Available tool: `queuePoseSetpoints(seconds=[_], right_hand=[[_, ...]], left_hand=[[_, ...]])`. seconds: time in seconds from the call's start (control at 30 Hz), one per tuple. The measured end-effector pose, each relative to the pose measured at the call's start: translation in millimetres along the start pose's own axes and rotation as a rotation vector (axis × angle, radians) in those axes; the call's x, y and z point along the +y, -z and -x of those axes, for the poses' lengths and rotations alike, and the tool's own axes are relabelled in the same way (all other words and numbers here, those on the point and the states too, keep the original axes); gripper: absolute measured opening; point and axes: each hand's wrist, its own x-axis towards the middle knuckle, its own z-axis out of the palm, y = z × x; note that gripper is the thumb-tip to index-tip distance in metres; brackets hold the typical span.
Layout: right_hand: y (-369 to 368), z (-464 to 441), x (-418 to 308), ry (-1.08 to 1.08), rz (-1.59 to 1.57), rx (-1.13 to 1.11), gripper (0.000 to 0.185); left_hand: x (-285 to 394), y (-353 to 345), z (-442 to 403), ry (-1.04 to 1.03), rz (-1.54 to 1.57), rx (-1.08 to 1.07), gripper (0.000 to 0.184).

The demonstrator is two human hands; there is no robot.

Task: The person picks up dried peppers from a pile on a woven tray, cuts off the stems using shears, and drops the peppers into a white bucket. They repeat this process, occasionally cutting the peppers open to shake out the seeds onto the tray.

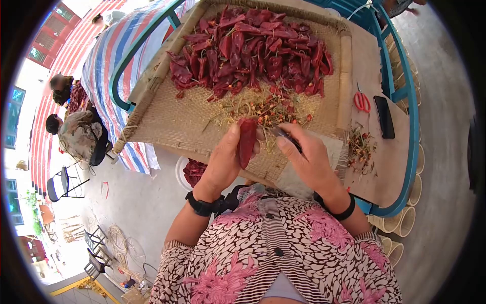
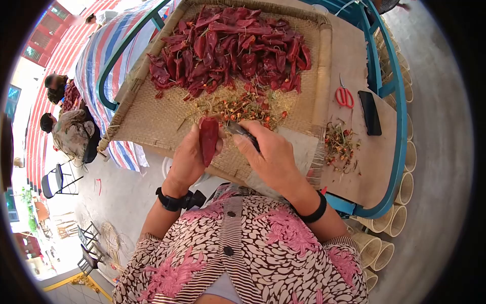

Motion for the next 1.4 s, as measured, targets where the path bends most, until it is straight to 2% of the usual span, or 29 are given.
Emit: queuePoseSetpoints(seconds=[0.13,0.33,0.43,0.53,0.7,0.87,1.07,1.27,1.33,1.4], right_hand=[[-4.5,1.1,-7.1,0.037,0.039,0.026,0.037],[-6.5,0.5,-17.1,0.065,0.12,0.02,0.037],[-9.0,-0.1,-17.1,0.128,0.146,0.066,0.037],[-12.2,-2.5,-15.0,0.169,0.178,0.1,0.037],[-13.1,-4.7,-14.4,0.185,0.271,0.09,0.035],[-15.8,-7.6,-11.6,0.217,0.338,0.064,0.032],[-19.6,-10.6,-16.7,0.116,0.343,0.025,0.03],[-23.2,-12.7,-16.3,-0.072,0.076,-0.027,0.03],[-21.7,-14.3,-16.0,-0.101,0.087,-0.074,0.03],[-21.8,-14.2,-17.2,-0.093,0.178,-0.07,0.031]], left_hand=[[-4.6,16.0,-1.4,0.013,0.161,-0.12,0.051],[-4.6,17.0,-0.2,-0.122,0.004,-0.085,0.053],[-4.0,18.2,-0.8,-0.094,-0.093,-0.023,0.054],[-5.5,22.8,-3.1,-0.095,-0.017,-0.047,0.045],[-4.5,21.4,-7.5,-0.133,-0.054,0.083,0.026],[-9.5,30.7,-7.0,-0.191,-0.139,0.122,0.024],[-9.5,31.9,-5.3,-0.283,-0.218,0.151,0.021],[-11.2,31.7,-6.9,-0.339,-0.185,0.141,0.021],[-11.8,31.3,-6.3,-0.336,-0.189,0.152,0.021],[-17.2,34.7,-6.7,-0.376,-0.352,0.145,0.022]])
